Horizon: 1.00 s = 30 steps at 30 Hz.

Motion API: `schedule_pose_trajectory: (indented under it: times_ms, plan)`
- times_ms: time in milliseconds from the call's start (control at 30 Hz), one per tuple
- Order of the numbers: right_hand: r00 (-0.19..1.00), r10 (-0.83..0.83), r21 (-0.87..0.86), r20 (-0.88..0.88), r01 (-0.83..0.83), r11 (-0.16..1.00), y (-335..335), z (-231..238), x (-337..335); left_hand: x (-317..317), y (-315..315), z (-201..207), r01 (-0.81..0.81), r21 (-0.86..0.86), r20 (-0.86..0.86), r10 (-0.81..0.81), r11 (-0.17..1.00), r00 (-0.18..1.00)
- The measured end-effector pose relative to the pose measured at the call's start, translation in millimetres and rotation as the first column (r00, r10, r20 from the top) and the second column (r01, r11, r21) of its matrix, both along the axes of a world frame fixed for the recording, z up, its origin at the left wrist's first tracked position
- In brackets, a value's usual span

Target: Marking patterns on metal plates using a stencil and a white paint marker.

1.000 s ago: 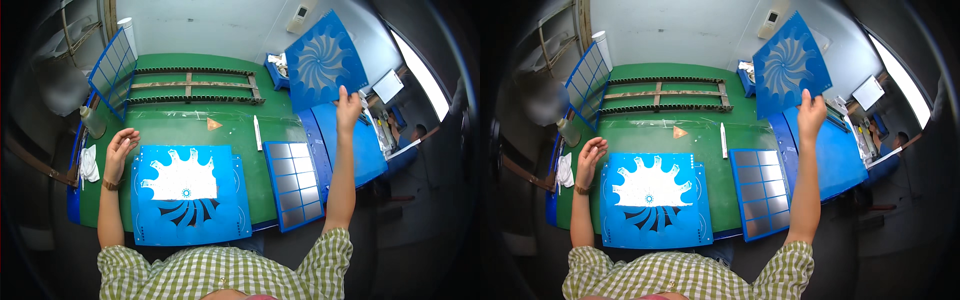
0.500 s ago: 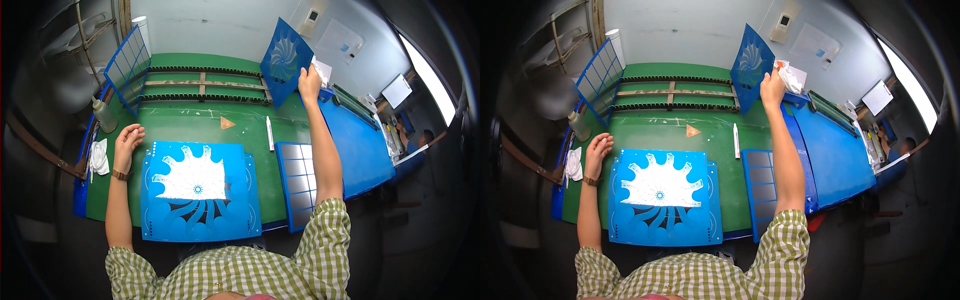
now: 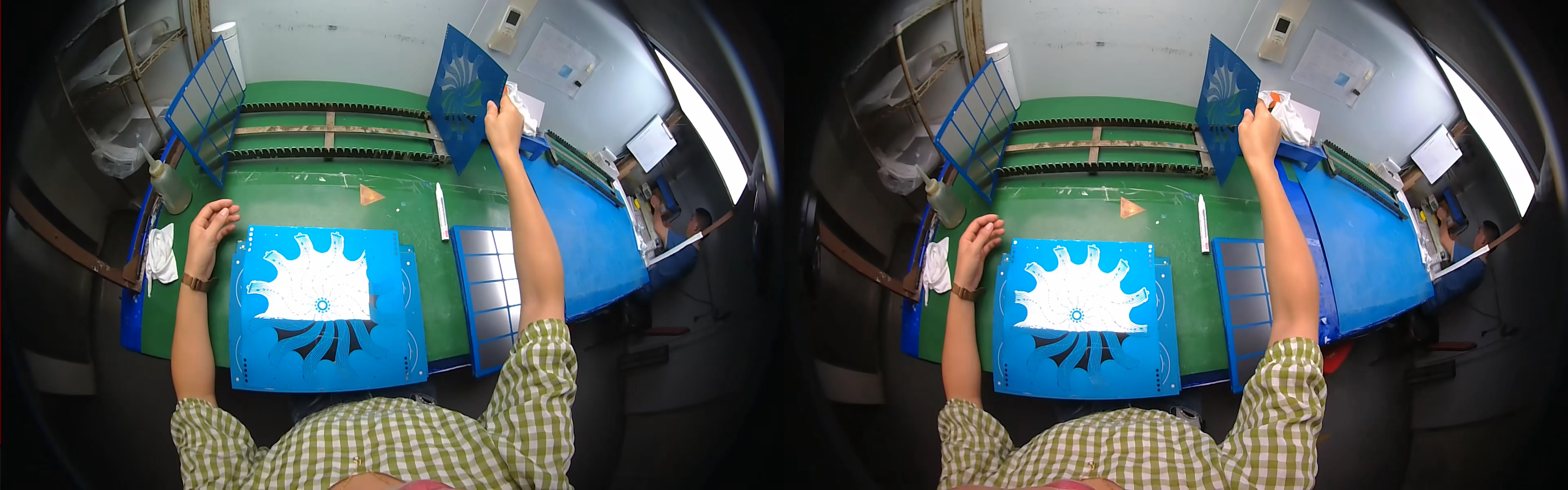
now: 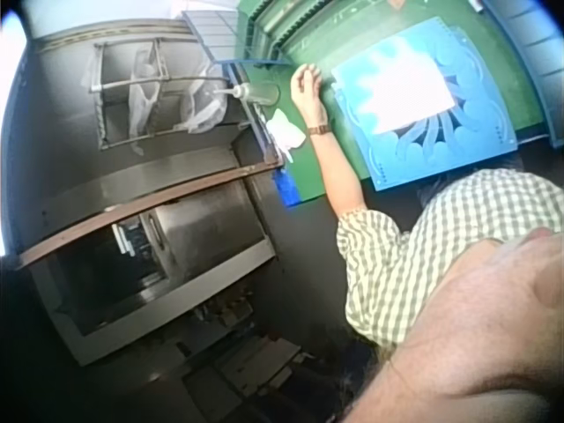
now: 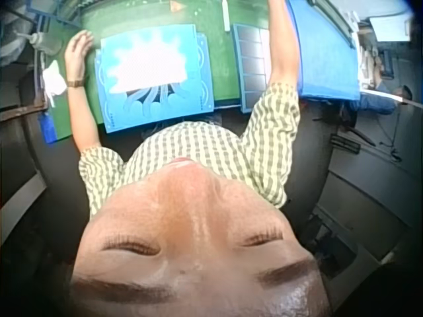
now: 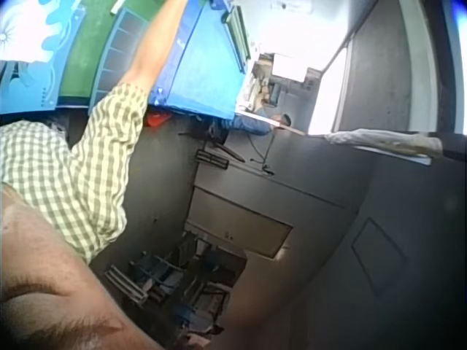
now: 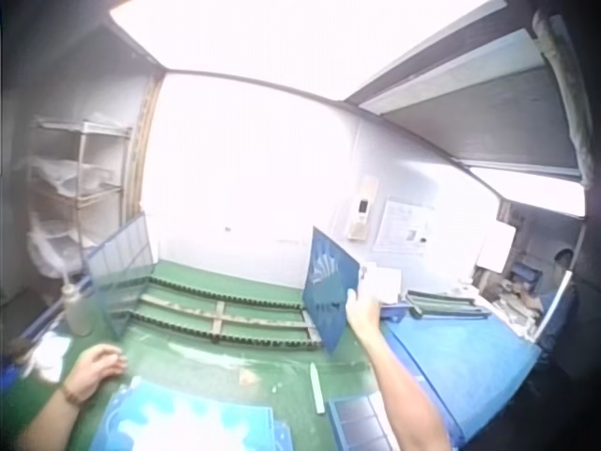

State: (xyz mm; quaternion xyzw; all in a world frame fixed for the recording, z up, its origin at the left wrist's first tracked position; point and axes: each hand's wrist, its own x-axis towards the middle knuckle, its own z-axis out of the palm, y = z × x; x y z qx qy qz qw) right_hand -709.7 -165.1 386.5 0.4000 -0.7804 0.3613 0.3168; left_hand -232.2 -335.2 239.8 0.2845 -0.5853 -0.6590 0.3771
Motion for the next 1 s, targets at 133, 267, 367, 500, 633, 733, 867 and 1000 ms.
schedule_pose_trajectory:
  times_ms: [133,267,367,500,633,733,867,1000]
  plan:
    - [1.0,-0.004,0.025,0.002,0.004,1.0,-2,1,3,0,1,1,-0.003,0.022,-0.007,0.003,1.0,1.0]
    - [0.998,-0.057,0.066,-0.002,0.057,0.996,-7,10,3,0,2,3,0.0,0.02,-0.013,0.0,1.0,1.0]
    - [0.997,-0.077,0.044,0.001,0.077,0.996,-12,14,2,-1,3,3,0.009,0.015,-0.012,-0.009,1.0,1.0]
    - [0.995,-0.088,0.061,0.044,0.085,0.995,-13,10,7,-1,4,5,0.019,0.002,-0.012,-0.019,1.0,1.0]
    - [0.993,-0.042,0.105,0.108,0.031,0.994,-8,3,18,-1,6,6,0.023,0.009,0.0,-0.023,1.0,1.0]
    - [0.974,0.196,0.028,0.11,-0.2,0.979,4,-6,27,0,6,7,0.028,0.002,0.0,-0.028,1.0,1.0]
    - [0.889,0.257,0.055,0.38,-0.299,0.953,39,-31,37,-1,4,5,0.011,-0.077,0.042,-0.008,0.997,0.999]
    - [0.946,-0.008,0.505,0.323,-0.165,0.847,68,-88,58,-5,2,-3,0.032,-0.301,0.212,0.035,0.953,0.977]
